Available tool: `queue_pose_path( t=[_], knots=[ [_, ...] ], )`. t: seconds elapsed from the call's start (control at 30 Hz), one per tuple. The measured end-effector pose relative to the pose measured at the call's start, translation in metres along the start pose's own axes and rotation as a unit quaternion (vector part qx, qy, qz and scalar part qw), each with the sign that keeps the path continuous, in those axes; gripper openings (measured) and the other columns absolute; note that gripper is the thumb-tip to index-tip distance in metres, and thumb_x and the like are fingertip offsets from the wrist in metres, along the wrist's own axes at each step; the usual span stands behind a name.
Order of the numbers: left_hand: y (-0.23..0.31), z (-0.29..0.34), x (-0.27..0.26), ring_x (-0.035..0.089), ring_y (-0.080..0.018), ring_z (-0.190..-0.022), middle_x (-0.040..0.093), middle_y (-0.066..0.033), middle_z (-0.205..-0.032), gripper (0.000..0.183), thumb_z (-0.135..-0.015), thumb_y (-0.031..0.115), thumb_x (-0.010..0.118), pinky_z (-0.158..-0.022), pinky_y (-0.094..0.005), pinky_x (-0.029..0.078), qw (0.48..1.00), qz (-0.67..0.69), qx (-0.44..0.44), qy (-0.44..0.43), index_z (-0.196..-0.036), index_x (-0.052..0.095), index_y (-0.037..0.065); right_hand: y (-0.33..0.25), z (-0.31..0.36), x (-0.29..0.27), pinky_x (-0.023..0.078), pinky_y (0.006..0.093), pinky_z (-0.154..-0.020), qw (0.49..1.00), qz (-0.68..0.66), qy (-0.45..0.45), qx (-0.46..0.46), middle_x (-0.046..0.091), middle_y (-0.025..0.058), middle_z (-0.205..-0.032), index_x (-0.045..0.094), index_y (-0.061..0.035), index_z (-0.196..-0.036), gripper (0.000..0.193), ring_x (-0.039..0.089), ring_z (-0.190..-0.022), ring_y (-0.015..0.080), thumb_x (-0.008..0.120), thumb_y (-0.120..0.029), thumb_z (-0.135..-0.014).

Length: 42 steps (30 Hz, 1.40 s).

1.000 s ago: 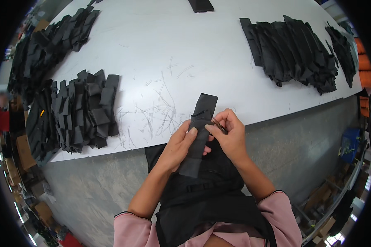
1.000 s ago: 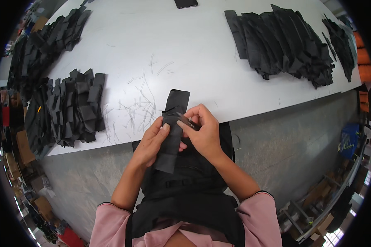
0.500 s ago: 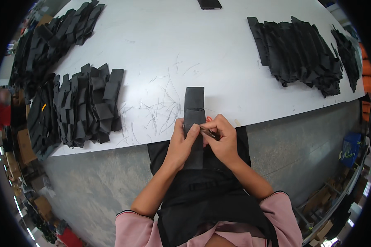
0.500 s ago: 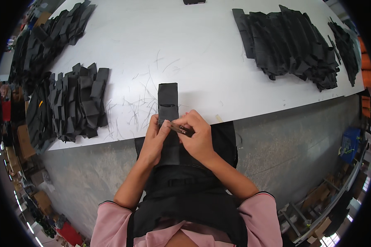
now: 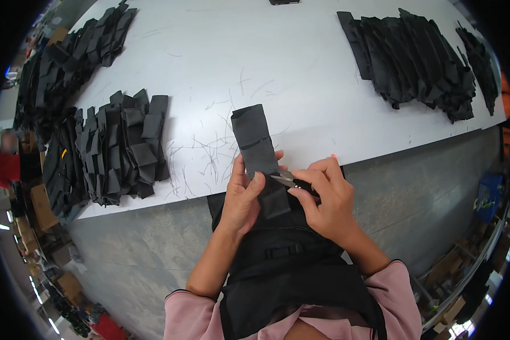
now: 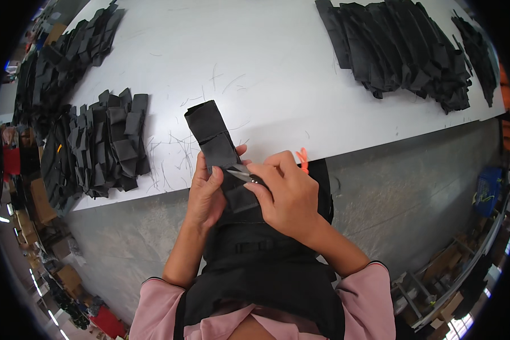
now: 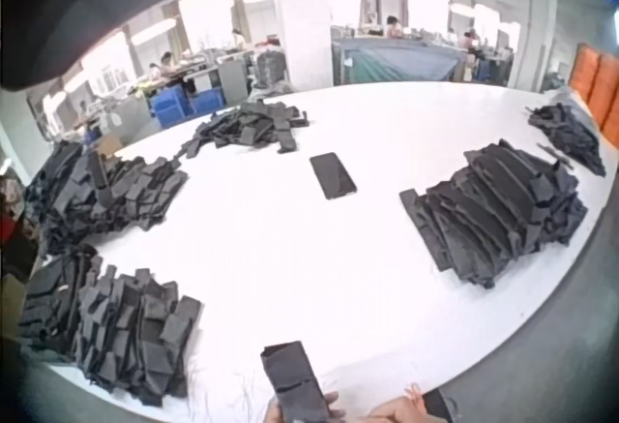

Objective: Trimming loose threads from fabric components and a backpack using specialized thread snips.

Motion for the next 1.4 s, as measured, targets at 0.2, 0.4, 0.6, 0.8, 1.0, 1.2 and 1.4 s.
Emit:
queue_pose_path(
  t=[0.2,0.4,0.6,0.8,1.0,1.2,1.4],
  knots=[
    [0.002,0.0,0.002,0.053,-0.0257,-0.114,0.048,-0.0177,-0.13,0.058,-0.087,0.018,0.064,-0.099,-0.0391,0.041,0.999,-0.029,0.026,0.002,-0.134,0.032,0.009,-0.015,-0.007,-0.002,0.041,0.0304,-0.051,0.995,0.083,-0.028,-0.046,0.049,0.0053,-0.074,0.064,-0.0053,-0.091,0.027,0.052,-0.057,0.0201,0.073,-0.007,-0.066],
    [0.003,0.002,0.002,0.054,-0.0255,-0.113,0.048,-0.0181,-0.13,0.058,-0.086,0.016,0.064,-0.099,-0.0388,0.041,0.998,-0.05,0.046,0.009,-0.134,0.032,0.008,-0.02,-0.006,0.0,0.041,0.0313,-0.05,0.989,0.126,-0.034,-0.067,0.048,0.005,-0.073,0.064,-0.0054,-0.09,0.026,0.053,-0.057,0.0209,0.073,-0.007,-0.065],
    [0.001,0.003,0.001,0.055,-0.0252,-0.111,0.049,-0.0185,-0.13,0.057,-0.087,0.016,0.064,-0.097,-0.0378,0.042,0.999,-0.034,0.034,0.016,-0.133,0.033,0.007,-0.012,-0.003,0.0,0.037,0.0292,-0.046,0.992,0.095,-0.002,-0.082,0.045,0.0036,-0.073,0.063,-0.0045,-0.093,0.025,0.048,-0.052,0.018,0.07,-0.013,-0.07],
    [0.007,0.003,0.001,0.057,-0.0231,-0.107,0.052,-0.0182,-0.126,0.054,-0.088,0.014,0.062,-0.092,-0.035,0.047,0.998,-0.054,0.043,0.009,-0.133,0.033,0.004,-0.012,-0.008,0.001,0.039,0.0296,-0.048,0.995,0.065,-0.032,-0.064,0.047,0.0043,-0.073,0.063,-0.0065,-0.09,0.025,0.051,-0.055,0.0183,0.073,-0.01,-0.067],
    [0.006,0.008,-0.006,0.062,-0.0174,-0.09,0.058,-0.0159,-0.114,0.046,-0.091,0.011,0.056,-0.08,-0.0299,0.051,0.992,-0.118,-0.029,0.017,-0.13,0.034,-0.003,-0.007,-0.018,-0.002,0.039,0.0301,-0.048,0.998,-0.018,-0.053,-0.042,0.047,0.0049,-0.074,0.062,-0.0073,-0.087,0.02,0.052,-0.056,0.0204,0.071,-0.008,-0.069],
    [0.011,0.015,-0.006,0.063,-0.0137,-0.079,0.064,-0.0107,-0.091,0.039,-0.093,0.011,0.052,-0.073,-0.0252,0.051,0.971,-0.2,-0.123,-0.048,-0.125,0.038,-0.005,0.002,-0.021,0.017,0.042,0.0308,-0.053,0.983,-0.055,-0.175,-0.032,0.049,0.0048,-0.081,0.061,-0.0073,-0.089,0.02,0.054,-0.062,0.0211,0.069,-0.006,-0.07],
    [0.014,0.018,-0.004,0.063,-0.0123,-0.078,0.063,-0.0093,-0.088,0.038,-0.093,0.011,0.053,-0.072,-0.024,0.05,0.957,-0.242,-0.133,-0.083,-0.124,0.041,-0.006,0.0,-0.022,0.023,0.043,0.0308,-0.054,0.97,-0.101,-0.215,-0.049,0.049,0.0052,-0.082,0.062,-0.0062,-0.091,0.021,0.055,-0.065,0.0211,0.068,-0.004,-0.071]
  ],
)
Point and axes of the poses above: each hand's wrist, its own z-axis away from the middle knuckle, its own x-axis out of the palm, y = z × x, the point moved 7 cm from there along -z, towards the middle knuckle
